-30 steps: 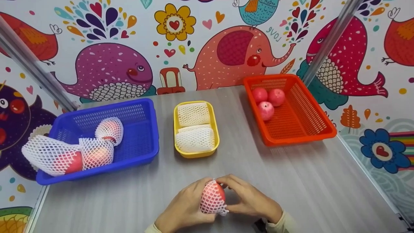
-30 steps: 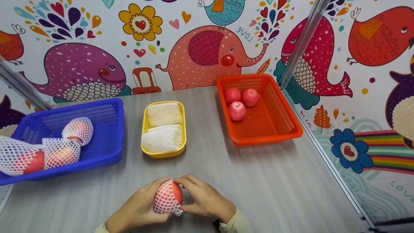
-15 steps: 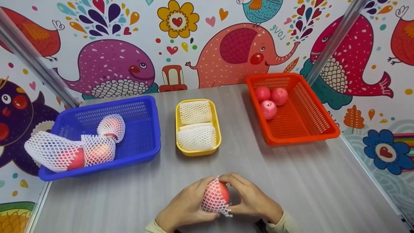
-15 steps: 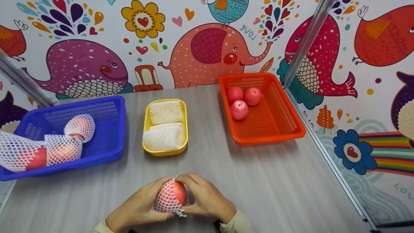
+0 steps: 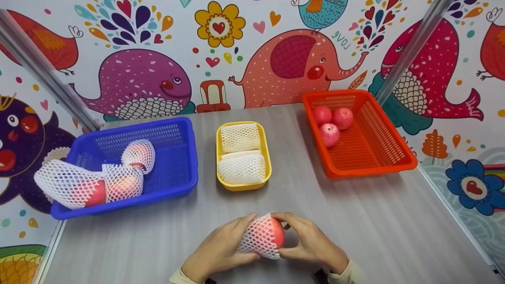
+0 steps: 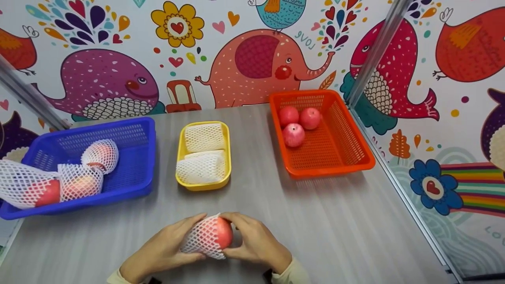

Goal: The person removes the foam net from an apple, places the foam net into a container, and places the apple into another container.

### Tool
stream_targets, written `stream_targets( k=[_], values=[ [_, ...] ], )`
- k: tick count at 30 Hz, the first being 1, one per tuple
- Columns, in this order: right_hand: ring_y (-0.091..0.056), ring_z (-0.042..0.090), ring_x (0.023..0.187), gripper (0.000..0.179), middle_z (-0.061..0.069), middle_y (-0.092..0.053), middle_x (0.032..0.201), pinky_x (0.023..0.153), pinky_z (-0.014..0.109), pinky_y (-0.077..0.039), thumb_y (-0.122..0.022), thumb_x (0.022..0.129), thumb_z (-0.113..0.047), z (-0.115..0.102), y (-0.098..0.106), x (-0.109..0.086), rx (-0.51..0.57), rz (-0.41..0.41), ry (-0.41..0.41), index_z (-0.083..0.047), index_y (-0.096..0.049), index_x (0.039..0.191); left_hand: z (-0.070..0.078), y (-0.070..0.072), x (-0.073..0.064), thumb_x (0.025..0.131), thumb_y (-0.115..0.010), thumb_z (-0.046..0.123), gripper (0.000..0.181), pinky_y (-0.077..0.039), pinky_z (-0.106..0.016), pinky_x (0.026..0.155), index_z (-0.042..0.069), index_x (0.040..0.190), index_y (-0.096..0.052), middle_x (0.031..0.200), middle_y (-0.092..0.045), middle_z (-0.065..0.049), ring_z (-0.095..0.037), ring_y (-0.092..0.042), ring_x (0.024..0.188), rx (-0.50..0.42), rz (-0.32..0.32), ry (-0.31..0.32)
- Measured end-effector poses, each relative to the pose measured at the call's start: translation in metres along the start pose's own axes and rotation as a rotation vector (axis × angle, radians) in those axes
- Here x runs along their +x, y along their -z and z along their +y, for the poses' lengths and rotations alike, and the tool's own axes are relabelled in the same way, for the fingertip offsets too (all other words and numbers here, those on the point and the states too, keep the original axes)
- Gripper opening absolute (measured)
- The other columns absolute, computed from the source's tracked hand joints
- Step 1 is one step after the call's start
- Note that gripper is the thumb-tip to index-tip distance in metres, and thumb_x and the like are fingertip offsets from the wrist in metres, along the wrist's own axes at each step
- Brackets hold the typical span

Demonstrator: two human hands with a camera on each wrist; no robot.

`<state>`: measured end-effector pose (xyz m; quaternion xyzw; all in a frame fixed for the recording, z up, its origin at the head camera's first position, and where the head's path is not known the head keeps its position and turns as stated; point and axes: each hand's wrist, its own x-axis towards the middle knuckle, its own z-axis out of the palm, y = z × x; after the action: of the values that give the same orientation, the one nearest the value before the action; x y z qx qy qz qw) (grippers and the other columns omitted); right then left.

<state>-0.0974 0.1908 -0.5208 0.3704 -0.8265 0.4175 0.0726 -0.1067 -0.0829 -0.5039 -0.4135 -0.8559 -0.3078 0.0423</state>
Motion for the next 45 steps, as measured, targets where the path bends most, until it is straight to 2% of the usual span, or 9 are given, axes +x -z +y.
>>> stream_targets(
  k=[7,12,19,24,30,33,36,42,45],
  values=[
    [-0.062,0.015,0.107,0.075,0.000,-0.061,0.129,0.076,0.035,-0.057,-0.090,0.073,-0.023,0.005,0.005,-0.010,-0.037,0.058,-0.035,-0.009,-0.055,0.137,-0.008,0.009,0.008,0.080,-0.081,0.016,0.030,-0.055,-0.035,0.076,0.009,0.107,-0.069,0.098,-0.072,0.002,-0.016,-0.068,0.086,0.106,0.087,-0.104],
    [-0.062,0.015,0.107,0.073,0.000,-0.063,0.127,0.075,0.036,-0.057,-0.090,0.075,-0.027,0.009,0.015,-0.016,-0.053,0.095,-0.060,-0.010,-0.055,0.136,-0.020,0.034,0.022,0.076,-0.081,0.010,0.021,-0.054,-0.035,0.067,0.010,0.094,-0.070,0.087,-0.071,0.002,-0.017,-0.066,0.074,0.196,0.121,-0.135],
    [-0.063,0.016,0.105,0.075,0.000,-0.064,0.124,0.073,0.034,-0.056,-0.092,0.071,-0.024,0.013,0.023,-0.026,-0.064,0.137,-0.076,-0.009,-0.055,0.135,-0.047,0.096,0.081,0.081,-0.078,0.006,0.021,-0.056,-0.040,0.071,0.005,0.100,-0.070,0.092,-0.072,-0.006,-0.025,-0.067,0.078,0.283,0.247,-0.136],
    [-0.062,0.015,0.107,0.074,-0.001,-0.063,0.124,0.075,0.036,-0.056,-0.091,0.074,-0.027,0.011,0.021,-0.028,-0.051,0.115,-0.116,-0.011,-0.055,0.136,-0.070,0.108,0.128,0.087,-0.075,0.007,0.018,-0.054,-0.048,0.080,0.003,0.104,-0.070,0.099,-0.071,-0.012,-0.032,-0.066,0.087,0.286,0.296,0.061],
    [-0.061,0.015,0.106,0.073,-0.001,-0.063,0.125,0.076,0.039,-0.056,-0.090,0.074,-0.029,0.010,0.019,-0.031,-0.047,0.101,-0.146,-0.013,-0.055,0.136,-0.101,0.084,0.157,0.092,-0.072,0.017,0.031,-0.048,-0.052,0.095,0.005,0.119,-0.066,0.119,-0.067,-0.015,-0.035,-0.062,0.110,0.244,0.088,0.367],
    [-0.061,0.015,0.105,0.073,0.000,-0.063,0.124,0.076,0.038,-0.056,-0.090,0.075,-0.029,0.011,0.020,-0.033,-0.052,0.100,-0.145,-0.013,-0.054,0.136,-0.112,0.078,0.162,0.092,-0.071,0.023,0.045,-0.043,-0.054,0.101,0.006,0.132,-0.060,0.130,-0.062,-0.016,-0.036,-0.057,0.119,0.229,-0.029,0.464],
    [-0.061,0.016,0.105,0.073,0.000,-0.063,0.124,0.076,0.036,-0.057,-0.090,0.075,-0.029,0.012,0.020,-0.035,-0.056,0.100,-0.139,-0.012,-0.054,0.137,-0.110,0.080,0.159,0.092,-0.070,0.027,0.057,-0.035,-0.055,0.108,0.005,0.142,-0.051,0.139,-0.055,-0.018,-0.037,-0.050,0.128,0.219,-0.081,0.504],
    [-0.062,0.015,0.103,0.074,-0.002,-0.063,0.124,0.074,0.037,-0.057,-0.091,0.074,-0.028,0.011,0.021,-0.037,-0.078,0.127,-0.127,-0.013,-0.055,0.137,-0.084,0.097,0.145,0.092,-0.072,0.031,0.059,-0.031,-0.056,0.111,0.005,0.141,-0.051,0.140,-0.052,-0.019,-0.038,-0.046,0.130,0.279,-0.006,0.444],
    [-0.062,0.015,0.103,0.074,-0.002,-0.063,0.123,0.074,0.038,-0.057,-0.091,0.073,-0.027,0.010,0.021,-0.034,-0.075,0.128,-0.124,-0.013,-0.055,0.136,-0.068,0.102,0.124,0.091,-0.074,0.029,0.054,-0.037,-0.054,0.107,0.005,0.136,-0.057,0.134,-0.057,-0.017,-0.037,-0.050,0.124,0.281,0.066,0.398]
  ],
)
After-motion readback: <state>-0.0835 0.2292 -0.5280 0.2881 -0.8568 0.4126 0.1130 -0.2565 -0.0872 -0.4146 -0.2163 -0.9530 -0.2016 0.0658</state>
